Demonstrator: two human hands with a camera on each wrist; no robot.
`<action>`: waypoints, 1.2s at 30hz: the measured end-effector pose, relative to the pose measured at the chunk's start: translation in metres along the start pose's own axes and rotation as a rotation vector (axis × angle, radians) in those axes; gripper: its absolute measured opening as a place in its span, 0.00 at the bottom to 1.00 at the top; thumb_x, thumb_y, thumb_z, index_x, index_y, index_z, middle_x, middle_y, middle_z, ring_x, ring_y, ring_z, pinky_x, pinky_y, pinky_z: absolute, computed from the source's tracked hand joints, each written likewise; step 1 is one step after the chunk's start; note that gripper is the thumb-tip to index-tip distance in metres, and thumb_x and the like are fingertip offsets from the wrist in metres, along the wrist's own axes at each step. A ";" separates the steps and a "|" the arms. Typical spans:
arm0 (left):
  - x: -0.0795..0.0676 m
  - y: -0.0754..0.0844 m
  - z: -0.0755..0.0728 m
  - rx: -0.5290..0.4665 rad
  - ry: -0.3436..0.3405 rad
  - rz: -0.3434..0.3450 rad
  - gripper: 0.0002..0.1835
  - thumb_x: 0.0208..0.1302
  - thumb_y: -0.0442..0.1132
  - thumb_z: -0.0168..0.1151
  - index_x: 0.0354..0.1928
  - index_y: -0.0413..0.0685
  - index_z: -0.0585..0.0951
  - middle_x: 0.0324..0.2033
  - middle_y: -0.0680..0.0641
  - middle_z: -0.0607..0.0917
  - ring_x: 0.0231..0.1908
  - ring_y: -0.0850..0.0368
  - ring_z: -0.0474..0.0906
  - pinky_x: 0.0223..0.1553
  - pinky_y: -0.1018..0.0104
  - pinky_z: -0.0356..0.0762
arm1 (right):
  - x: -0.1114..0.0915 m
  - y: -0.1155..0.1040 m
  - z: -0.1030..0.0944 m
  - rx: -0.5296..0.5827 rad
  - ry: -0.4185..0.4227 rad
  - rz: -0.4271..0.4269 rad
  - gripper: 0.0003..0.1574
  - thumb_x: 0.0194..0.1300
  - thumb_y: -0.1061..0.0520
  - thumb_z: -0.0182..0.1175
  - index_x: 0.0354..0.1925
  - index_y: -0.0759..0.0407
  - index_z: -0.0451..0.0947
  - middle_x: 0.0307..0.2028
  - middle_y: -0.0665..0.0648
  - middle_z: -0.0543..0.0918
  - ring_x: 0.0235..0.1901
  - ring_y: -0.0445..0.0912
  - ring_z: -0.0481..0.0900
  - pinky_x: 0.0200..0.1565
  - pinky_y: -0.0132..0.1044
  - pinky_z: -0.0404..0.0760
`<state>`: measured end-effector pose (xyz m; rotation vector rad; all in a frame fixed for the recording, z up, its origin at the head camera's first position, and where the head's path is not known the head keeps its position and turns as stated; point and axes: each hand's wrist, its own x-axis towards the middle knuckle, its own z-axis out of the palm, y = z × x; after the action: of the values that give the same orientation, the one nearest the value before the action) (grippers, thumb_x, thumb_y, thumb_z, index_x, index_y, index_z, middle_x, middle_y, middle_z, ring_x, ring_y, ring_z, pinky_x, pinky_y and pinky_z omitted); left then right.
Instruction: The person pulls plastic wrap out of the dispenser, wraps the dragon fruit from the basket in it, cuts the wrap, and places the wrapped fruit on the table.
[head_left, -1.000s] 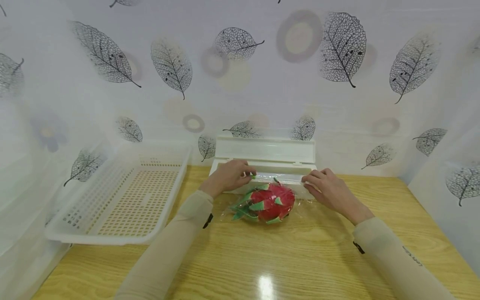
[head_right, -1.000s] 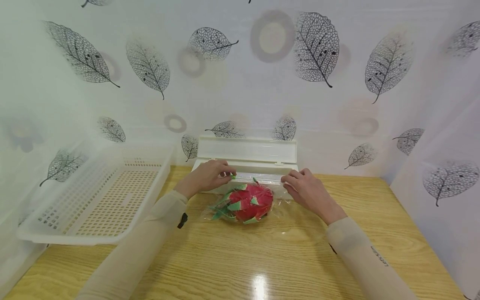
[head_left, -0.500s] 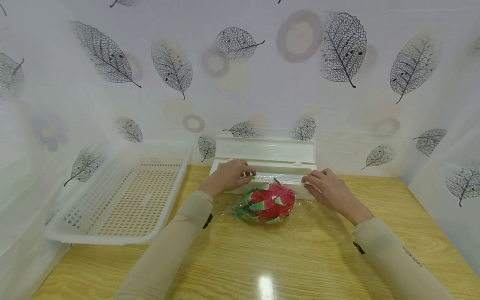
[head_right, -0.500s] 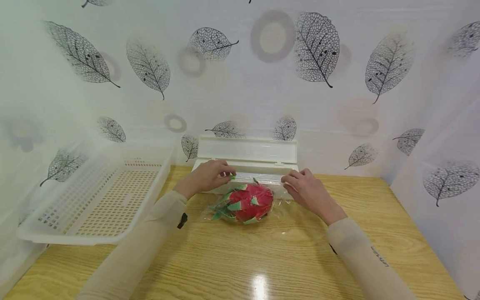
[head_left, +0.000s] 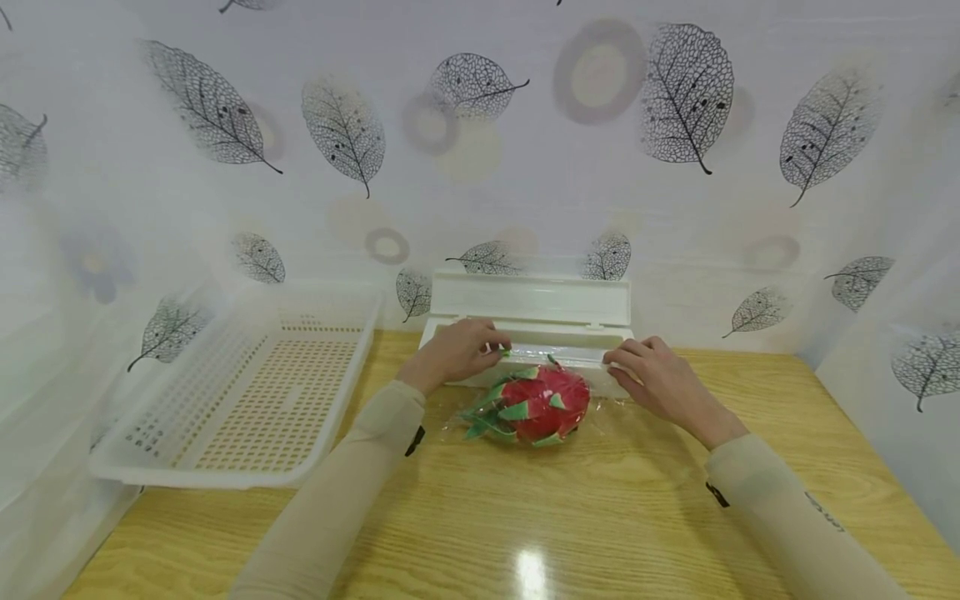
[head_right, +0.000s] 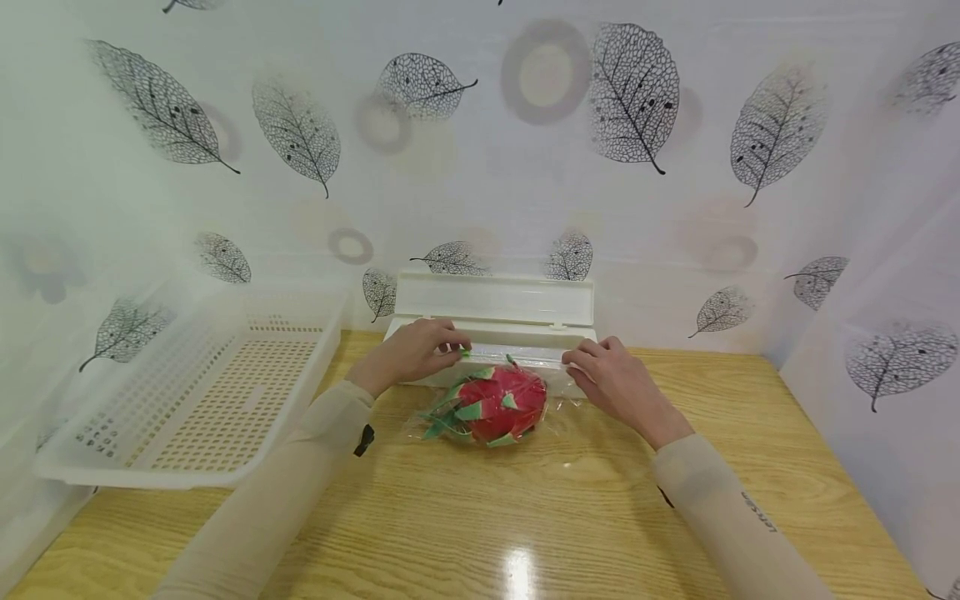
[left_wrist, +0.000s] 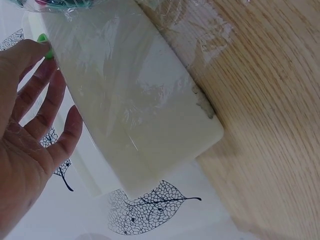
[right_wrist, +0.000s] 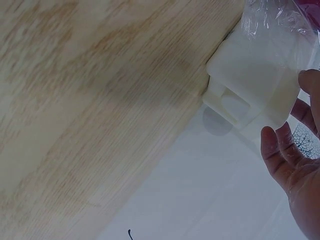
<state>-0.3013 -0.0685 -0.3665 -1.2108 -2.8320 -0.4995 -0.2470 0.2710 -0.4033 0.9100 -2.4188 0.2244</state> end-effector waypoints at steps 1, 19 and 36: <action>0.000 0.000 0.000 0.003 0.001 0.000 0.11 0.72 0.40 0.62 0.51 0.54 0.87 0.40 0.49 0.86 0.38 0.57 0.81 0.39 0.68 0.82 | 0.000 0.000 0.000 -0.001 0.001 -0.001 0.12 0.60 0.63 0.72 0.43 0.55 0.86 0.39 0.54 0.87 0.38 0.56 0.81 0.34 0.49 0.84; -0.004 -0.004 -0.001 0.006 -0.002 -0.041 0.11 0.72 0.41 0.62 0.52 0.56 0.87 0.41 0.51 0.86 0.36 0.59 0.79 0.36 0.67 0.81 | -0.001 0.003 0.001 -0.008 0.010 -0.025 0.13 0.59 0.63 0.73 0.43 0.56 0.86 0.38 0.55 0.87 0.37 0.56 0.81 0.35 0.49 0.83; -0.007 -0.005 -0.001 0.014 0.010 -0.038 0.11 0.71 0.39 0.61 0.51 0.55 0.88 0.41 0.49 0.86 0.39 0.55 0.82 0.39 0.63 0.83 | -0.001 0.002 0.002 -0.002 0.014 -0.026 0.13 0.59 0.64 0.73 0.43 0.56 0.86 0.38 0.55 0.87 0.38 0.56 0.81 0.36 0.50 0.83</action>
<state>-0.3001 -0.0764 -0.3679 -1.1512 -2.8503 -0.4846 -0.2487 0.2726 -0.4052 0.9352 -2.3920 0.2178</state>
